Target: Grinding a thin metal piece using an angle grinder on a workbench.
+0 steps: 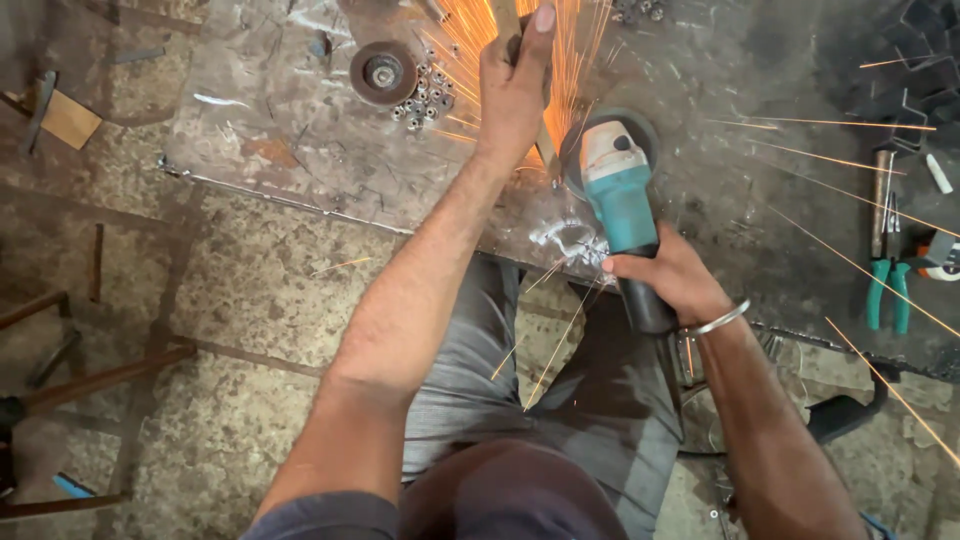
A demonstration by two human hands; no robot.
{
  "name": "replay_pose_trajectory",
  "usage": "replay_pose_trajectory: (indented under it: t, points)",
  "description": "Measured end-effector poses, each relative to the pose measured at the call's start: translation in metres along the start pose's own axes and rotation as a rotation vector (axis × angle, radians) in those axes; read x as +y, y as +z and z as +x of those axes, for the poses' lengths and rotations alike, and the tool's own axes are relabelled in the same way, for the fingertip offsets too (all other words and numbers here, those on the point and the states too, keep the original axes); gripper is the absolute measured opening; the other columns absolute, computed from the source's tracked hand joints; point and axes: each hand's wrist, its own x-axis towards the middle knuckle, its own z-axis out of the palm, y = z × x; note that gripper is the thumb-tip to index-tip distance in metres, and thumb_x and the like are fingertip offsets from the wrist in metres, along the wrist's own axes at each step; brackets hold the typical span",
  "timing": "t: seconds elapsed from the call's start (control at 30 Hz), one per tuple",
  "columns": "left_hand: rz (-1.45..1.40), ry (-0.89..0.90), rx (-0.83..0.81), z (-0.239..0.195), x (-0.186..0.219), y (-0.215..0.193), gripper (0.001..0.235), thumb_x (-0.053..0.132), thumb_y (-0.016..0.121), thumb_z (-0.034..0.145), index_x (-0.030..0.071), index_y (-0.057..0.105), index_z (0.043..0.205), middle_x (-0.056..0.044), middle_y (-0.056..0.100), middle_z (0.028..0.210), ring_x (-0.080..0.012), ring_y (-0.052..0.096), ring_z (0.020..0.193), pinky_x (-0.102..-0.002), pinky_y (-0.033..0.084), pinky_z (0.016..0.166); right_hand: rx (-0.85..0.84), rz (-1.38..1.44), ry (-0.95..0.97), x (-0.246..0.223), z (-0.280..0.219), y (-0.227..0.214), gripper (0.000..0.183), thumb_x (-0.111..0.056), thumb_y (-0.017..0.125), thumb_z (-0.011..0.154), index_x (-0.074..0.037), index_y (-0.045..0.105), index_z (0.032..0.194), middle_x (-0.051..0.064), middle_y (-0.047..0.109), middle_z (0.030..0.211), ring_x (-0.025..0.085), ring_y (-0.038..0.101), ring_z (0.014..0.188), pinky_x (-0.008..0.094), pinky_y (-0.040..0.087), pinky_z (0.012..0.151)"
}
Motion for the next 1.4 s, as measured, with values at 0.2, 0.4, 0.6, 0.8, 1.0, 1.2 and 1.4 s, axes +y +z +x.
replay_pose_trajectory:
  t: [0.2, 0.4, 0.6, 0.8, 1.0, 1.2, 1.4]
  points:
    - [0.050, 0.097, -0.015, -0.005, 0.004, -0.002, 0.044, 0.044, 0.058, 0.109, 0.010, 0.057, 0.082, 0.010, 0.039, 0.065, -0.0029, 0.035, 0.057, -0.027, 0.028, 0.049, -0.079, -0.070, -0.031, -0.005, 0.015, -0.004, 0.046, -0.022, 0.082, 0.074, 0.000, 0.063, 0.109, 0.004, 0.064, 0.090, 0.014, 0.058, 0.081, 0.032, 0.049, 0.070]
    - [-0.046, 0.039, 0.013, -0.006, 0.000, -0.001, 0.040, 0.040, 0.060, 0.106, 0.010, 0.056, 0.080, 0.010, 0.039, 0.060, -0.0023, 0.034, 0.051, -0.027, 0.027, 0.044, -0.085, -0.078, -0.089, -0.007, 0.006, -0.004, 0.052, -0.022, 0.082, 0.074, -0.001, 0.059, 0.116, 0.004, 0.062, 0.093, 0.012, 0.057, 0.084, 0.031, 0.049, 0.071]
    - [0.035, 0.038, 0.025, -0.008, 0.016, 0.002, 0.041, 0.039, 0.059, 0.107, 0.011, 0.056, 0.079, 0.010, 0.040, 0.062, -0.0017, 0.035, 0.052, -0.026, 0.026, 0.045, -0.068, -0.026, 0.062, 0.010, -0.034, -0.012, 0.048, -0.022, 0.081, 0.074, 0.002, 0.061, 0.110, 0.008, 0.067, 0.086, 0.016, 0.064, 0.077, 0.033, 0.052, 0.069]
    - [-0.113, -0.183, -0.181, 0.005, 0.005, -0.009, 0.041, 0.039, 0.063, 0.105, 0.011, 0.050, 0.079, 0.006, 0.043, 0.064, -0.0068, 0.038, 0.050, -0.029, 0.030, 0.046, -0.014, -0.019, 0.076, 0.034, -0.058, -0.006, 0.045, -0.017, 0.084, 0.074, 0.003, 0.063, 0.109, 0.010, 0.066, 0.082, 0.018, 0.063, 0.072, 0.034, 0.051, 0.064]
    - [-0.280, -0.359, -0.518, 0.022, 0.008, -0.007, 0.050, 0.046, 0.062, 0.106, 0.012, 0.041, 0.076, 0.004, 0.033, 0.063, -0.0094, 0.030, 0.049, -0.029, 0.027, 0.047, 0.149, 0.146, 0.165, 0.028, -0.054, 0.000, 0.049, -0.012, 0.084, 0.071, 0.001, 0.061, 0.112, 0.008, 0.067, 0.086, 0.019, 0.066, 0.071, 0.035, 0.053, 0.065]
    - [-0.333, -0.368, -0.521, 0.025, 0.013, -0.008, 0.051, 0.044, 0.064, 0.106, 0.011, 0.040, 0.075, 0.003, 0.031, 0.061, -0.0102, 0.028, 0.049, -0.030, 0.025, 0.046, 0.040, 0.129, 0.109, 0.027, -0.041, 0.003, 0.036, -0.016, 0.084, 0.078, 0.008, 0.066, 0.097, 0.012, 0.067, 0.080, 0.019, 0.064, 0.071, 0.035, 0.050, 0.065]
    - [-0.344, -0.362, -0.529, 0.024, 0.010, -0.008, 0.052, 0.043, 0.065, 0.105, 0.011, 0.039, 0.074, 0.003, 0.031, 0.061, -0.0101, 0.027, 0.049, -0.030, 0.022, 0.046, 0.086, 0.142, 0.096, 0.019, -0.030, 0.010, 0.037, -0.015, 0.083, 0.072, 0.000, 0.062, 0.099, 0.007, 0.066, 0.080, 0.016, 0.065, 0.068, 0.034, 0.052, 0.063]
